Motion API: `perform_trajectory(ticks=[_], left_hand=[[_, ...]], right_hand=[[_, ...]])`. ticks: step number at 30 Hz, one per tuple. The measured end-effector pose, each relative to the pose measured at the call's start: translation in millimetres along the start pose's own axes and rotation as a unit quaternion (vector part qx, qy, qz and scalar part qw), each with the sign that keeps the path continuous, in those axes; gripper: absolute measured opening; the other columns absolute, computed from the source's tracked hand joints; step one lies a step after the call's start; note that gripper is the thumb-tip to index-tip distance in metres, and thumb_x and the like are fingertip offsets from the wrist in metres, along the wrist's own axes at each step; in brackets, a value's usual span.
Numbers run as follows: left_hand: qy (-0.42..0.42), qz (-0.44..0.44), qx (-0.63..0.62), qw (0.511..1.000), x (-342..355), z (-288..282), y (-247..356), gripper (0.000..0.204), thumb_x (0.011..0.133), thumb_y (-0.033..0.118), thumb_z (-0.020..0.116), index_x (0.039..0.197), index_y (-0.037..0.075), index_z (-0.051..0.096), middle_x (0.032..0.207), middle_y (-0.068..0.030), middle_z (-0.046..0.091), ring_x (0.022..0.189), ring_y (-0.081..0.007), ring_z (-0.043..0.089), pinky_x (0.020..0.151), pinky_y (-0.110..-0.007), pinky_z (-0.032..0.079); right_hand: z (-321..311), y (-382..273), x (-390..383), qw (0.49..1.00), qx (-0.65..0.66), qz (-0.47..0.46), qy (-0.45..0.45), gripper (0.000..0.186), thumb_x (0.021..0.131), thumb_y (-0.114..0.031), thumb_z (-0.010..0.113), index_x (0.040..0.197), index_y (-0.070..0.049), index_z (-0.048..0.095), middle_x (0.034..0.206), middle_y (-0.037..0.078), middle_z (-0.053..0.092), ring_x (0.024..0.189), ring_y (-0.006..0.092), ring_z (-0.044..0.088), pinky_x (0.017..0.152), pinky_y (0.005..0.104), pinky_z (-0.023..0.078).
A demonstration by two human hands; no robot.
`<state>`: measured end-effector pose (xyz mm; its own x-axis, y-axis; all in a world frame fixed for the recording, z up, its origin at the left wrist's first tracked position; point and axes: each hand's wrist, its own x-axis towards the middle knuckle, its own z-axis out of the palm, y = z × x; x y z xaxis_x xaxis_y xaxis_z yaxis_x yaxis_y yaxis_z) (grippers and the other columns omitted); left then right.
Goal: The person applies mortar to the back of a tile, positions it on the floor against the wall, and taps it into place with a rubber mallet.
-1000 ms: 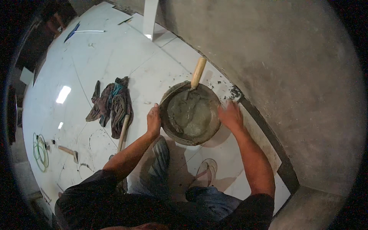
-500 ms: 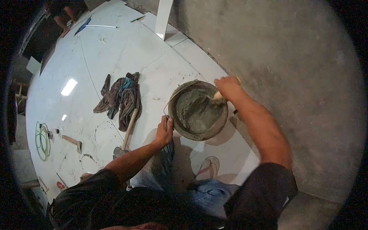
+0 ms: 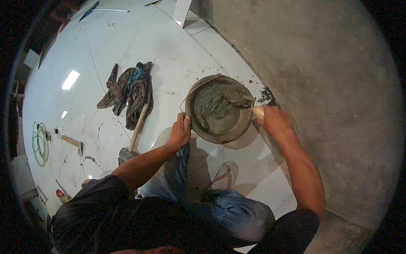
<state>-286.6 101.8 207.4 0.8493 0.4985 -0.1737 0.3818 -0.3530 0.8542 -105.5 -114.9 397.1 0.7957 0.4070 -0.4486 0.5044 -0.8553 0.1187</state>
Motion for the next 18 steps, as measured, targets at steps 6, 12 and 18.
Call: perform_trajectory(ticks=[6,12,18], left_hand=[[-0.008,-0.015,-0.01,1.0,1.4,2.0,-1.0,0.038,0.098,0.04,0.029,0.096,0.003,0.035,0.073,-0.0292,0.055,0.074,-0.0511,0.052,0.066,-0.055,0.038],[0.001,-0.005,-0.03,1.0,0.7,4.1,-4.7,0.035,0.099,0.038,0.029,0.099,0.004,0.036,0.074,-0.0318,0.056,0.075,-0.052,0.053,0.066,-0.056,0.039],[-0.001,-0.008,-0.028,1.0,1.2,5.0,-3.0,0.037,0.099,0.04,0.028,0.1,0.003,0.035,0.071,-0.031,0.054,0.071,-0.0522,0.051,0.065,-0.056,0.038]], right_hand=[[45.4,11.4,25.7,0.987,0.148,-0.05,-0.038,0.046,0.081,-0.042,0.063,0.106,-0.003,0.061,0.097,0.023,0.064,0.091,0.0377,0.063,0.079,0.0444,0.05],[71.0,10.0,28.2,0.976,0.188,-0.074,-0.079,0.051,0.081,-0.045,0.063,0.109,-0.003,0.061,0.096,0.025,0.063,0.09,0.0393,0.062,0.079,0.0441,0.049],[64.5,1.3,9.3,0.975,0.189,-0.071,-0.091,0.05,0.081,-0.043,0.063,0.115,-0.006,0.059,0.095,0.022,0.064,0.089,0.0393,0.062,0.078,0.0461,0.049]])
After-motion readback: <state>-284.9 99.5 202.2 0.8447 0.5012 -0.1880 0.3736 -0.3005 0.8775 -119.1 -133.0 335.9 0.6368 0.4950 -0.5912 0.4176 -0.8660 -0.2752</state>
